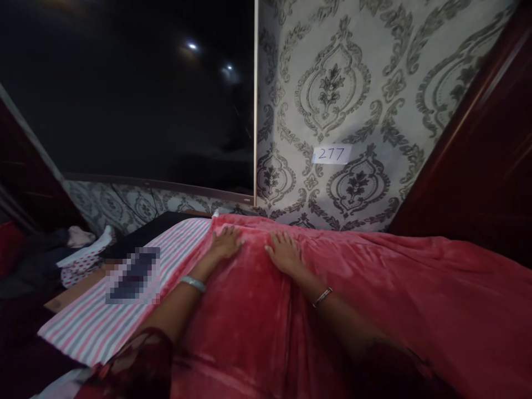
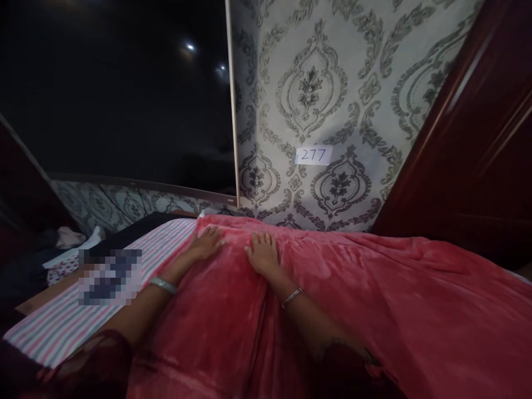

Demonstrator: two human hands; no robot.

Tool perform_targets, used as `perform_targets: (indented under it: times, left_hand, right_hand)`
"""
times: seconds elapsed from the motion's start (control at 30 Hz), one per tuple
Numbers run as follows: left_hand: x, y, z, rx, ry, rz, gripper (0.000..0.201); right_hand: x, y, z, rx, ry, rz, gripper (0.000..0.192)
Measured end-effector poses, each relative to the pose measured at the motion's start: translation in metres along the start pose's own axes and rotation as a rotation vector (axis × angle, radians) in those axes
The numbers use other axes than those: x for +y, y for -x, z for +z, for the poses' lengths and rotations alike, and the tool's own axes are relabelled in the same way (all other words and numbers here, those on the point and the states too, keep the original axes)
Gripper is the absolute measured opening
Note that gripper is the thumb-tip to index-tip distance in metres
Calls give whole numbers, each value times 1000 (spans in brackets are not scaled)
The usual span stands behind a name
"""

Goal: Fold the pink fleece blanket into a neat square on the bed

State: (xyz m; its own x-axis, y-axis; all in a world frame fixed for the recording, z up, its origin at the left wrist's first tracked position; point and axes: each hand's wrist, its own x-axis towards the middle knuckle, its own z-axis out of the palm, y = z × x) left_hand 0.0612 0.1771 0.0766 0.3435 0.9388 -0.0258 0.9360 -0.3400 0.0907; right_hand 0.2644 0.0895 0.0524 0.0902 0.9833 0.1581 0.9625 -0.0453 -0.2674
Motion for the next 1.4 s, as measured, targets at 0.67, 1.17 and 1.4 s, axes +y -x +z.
perform_targets:
  times: [0.67, 1.17, 1.4]
  left_hand:
    - [-11, 6, -3, -127, -6, -12, 65]
    - [-44, 127, 55, 73, -60, 214, 67]
    - [-73, 139, 40, 124, 108, 89, 74]
  right_hand:
    - [6, 21, -8, -213, -22, 59, 71]
    - [-21, 145, 7, -297, -3, -311, 82]
    - [-24, 192, -16, -437, -130, -448, 79]
